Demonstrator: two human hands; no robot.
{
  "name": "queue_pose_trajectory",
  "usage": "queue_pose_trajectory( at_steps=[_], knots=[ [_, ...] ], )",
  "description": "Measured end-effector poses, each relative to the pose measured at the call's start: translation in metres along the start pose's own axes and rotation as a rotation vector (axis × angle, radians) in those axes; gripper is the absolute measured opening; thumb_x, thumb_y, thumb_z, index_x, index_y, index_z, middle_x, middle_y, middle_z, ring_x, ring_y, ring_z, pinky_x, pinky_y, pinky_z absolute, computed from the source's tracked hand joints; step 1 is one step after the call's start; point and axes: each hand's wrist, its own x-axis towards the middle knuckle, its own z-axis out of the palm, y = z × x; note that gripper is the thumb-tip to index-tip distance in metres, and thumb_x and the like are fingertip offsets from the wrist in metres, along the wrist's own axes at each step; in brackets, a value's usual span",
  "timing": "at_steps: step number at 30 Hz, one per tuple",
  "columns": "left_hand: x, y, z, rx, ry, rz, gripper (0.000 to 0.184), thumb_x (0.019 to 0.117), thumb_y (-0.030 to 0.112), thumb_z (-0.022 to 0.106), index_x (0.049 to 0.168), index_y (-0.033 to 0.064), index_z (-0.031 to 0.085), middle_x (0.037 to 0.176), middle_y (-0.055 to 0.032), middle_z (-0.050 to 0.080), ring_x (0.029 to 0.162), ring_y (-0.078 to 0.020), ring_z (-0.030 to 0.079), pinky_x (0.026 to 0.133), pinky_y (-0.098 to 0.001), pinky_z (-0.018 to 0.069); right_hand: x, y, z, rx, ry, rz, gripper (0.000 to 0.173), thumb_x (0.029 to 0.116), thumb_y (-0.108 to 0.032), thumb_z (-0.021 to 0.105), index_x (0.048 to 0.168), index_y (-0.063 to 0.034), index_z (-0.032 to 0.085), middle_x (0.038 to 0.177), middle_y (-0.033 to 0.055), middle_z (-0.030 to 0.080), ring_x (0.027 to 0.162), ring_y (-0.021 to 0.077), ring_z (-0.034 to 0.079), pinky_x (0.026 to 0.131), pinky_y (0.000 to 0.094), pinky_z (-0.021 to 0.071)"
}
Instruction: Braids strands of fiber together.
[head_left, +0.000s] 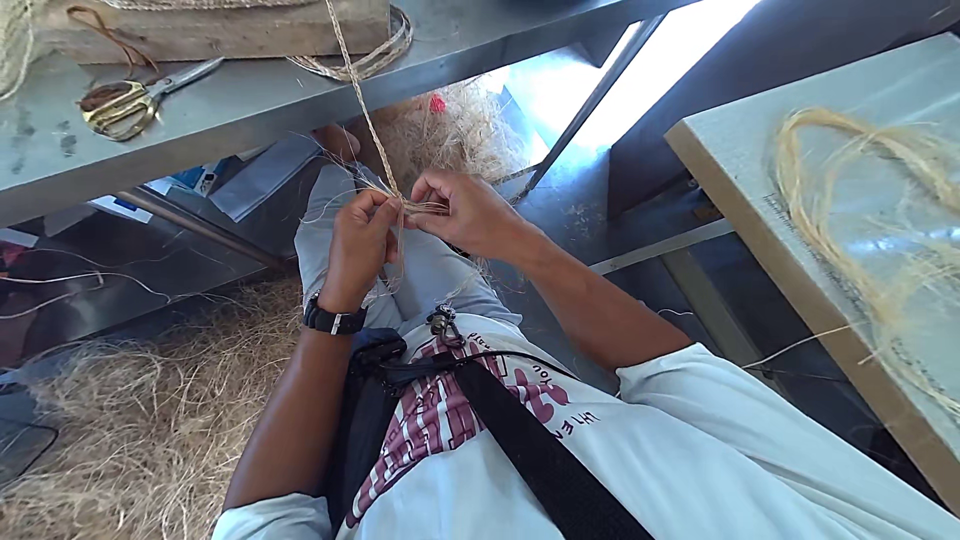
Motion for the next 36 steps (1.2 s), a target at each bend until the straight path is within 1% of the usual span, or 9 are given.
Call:
queue_pose_trajectory(
  at_steps=[4,8,12,18,21,24,29,33,36],
  knots=[
    [0.0,0.004,-0.002,-0.047,-0.01,-0.064,0.019,0.1108,0.031,0.048,0.109,0.0149,0.058,0.076,-0.0064,0.071,0.038,-0.0061,0.042,0.035,-0.0165,0.0293,-0.002,0.001,0.0,-0.01,0.008,0.025,0.016,0.1035,-0.024,0.061,0.108,-0.0089,0.064,0.075,0.0014,0.061,0.063,0.0124,0.059,0.06,0.0334,0.0519],
    [-0.001,0.006,-0.003,-0.087,-0.041,-0.107,0.021,0.1109,0.032,0.047,0.107,0.0145,0.058,0.068,-0.0061,0.064,0.037,-0.0058,0.038,0.035,-0.0162,0.0262,-0.002,0.004,-0.001,-0.021,0.029,0.011,0.02,0.1078,-0.024,0.052,0.104,-0.0083,0.064,0.075,0.0018,0.059,0.064,0.0119,0.057,0.06,0.0318,0.0503],
    [0.0,0.004,-0.005,-0.076,-0.063,-0.103,0.02,0.1099,0.033,0.05,0.105,0.0154,0.059,0.062,-0.0044,0.055,0.036,-0.0068,0.034,0.033,-0.017,0.025,-0.004,0.005,-0.003,-0.092,0.019,-0.041,0.018,0.1061,-0.018,0.053,0.1,-0.0074,0.068,0.078,0.0034,0.061,0.068,0.0131,0.058,0.064,0.0334,0.0509],
    [0.001,0.003,-0.013,0.121,-0.033,-0.013,0.019,0.1072,0.032,0.056,0.106,0.0154,0.066,0.062,-0.004,0.056,0.041,-0.0105,0.042,0.037,-0.0202,0.032,-0.007,0.01,-0.008,-0.174,-0.009,-0.051,0.015,0.1029,-0.016,0.059,0.1,-0.0068,0.071,0.092,0.006,0.068,0.083,0.0162,0.066,0.077,0.0381,0.0567],
    [0.0,0.004,-0.015,0.167,-0.041,0.027,0.019,0.107,0.028,0.057,0.109,0.0139,0.069,0.064,-0.0044,0.059,0.042,-0.0106,0.043,0.038,-0.0205,0.032,-0.011,0.015,-0.015,-0.183,0.005,-0.037,0.015,0.1019,-0.016,0.058,0.098,-0.0074,0.07,0.088,0.0059,0.068,0.08,0.0175,0.066,0.075,0.0413,0.0563],
    [0.001,0.003,-0.013,0.199,-0.042,0.105,0.018,0.107,0.024,0.057,0.103,0.0111,0.068,0.064,-0.0039,0.059,0.044,-0.0108,0.045,0.04,-0.0208,0.0349,-0.016,0.019,-0.023,-0.141,0.021,-0.046,0.014,0.1016,-0.016,0.059,0.097,-0.0081,0.07,0.085,0.004,0.068,0.077,0.0141,0.065,0.073,0.0368,0.0559],
    [0.001,-0.002,-0.01,0.302,0.018,0.155,0.021,0.1067,0.028,0.057,0.105,0.0123,0.07,0.068,-0.0025,0.06,0.047,-0.0122,0.048,0.042,-0.0243,0.0396,-0.023,0.022,-0.024,-0.099,0.075,-0.057,0.015,0.1016,-0.017,0.06,0.093,-0.0087,0.069,0.077,0.0014,0.065,0.069,0.0106,0.062,0.066,0.033,0.0531],
    [-0.006,-0.009,-0.016,0.306,0.022,0.164,0.02,0.1067,0.03,0.057,0.102,0.0127,0.066,0.059,-0.0034,0.054,0.041,-0.0129,0.043,0.038,-0.0233,0.0361,-0.031,0.028,-0.027,-0.082,0.103,-0.039,0.016,0.102,-0.018,0.059,0.092,-0.0099,0.069,0.076,0.0001,0.064,0.068,0.0089,0.06,0.065,0.0312,0.0517],
    [-0.002,-0.008,-0.017,0.398,0.075,0.17,0.021,0.1073,0.03,0.055,0.107,0.0127,0.068,0.064,-0.0022,0.059,0.046,-0.0138,0.048,0.043,-0.0277,0.0404,-0.041,0.034,-0.039,-0.09,0.114,-0.003,0.016,0.1019,-0.02,0.059,0.094,-0.0109,0.069,0.075,-0.0006,0.063,0.067,0.0094,0.06,0.063,0.0329,0.0512]
  ],
)
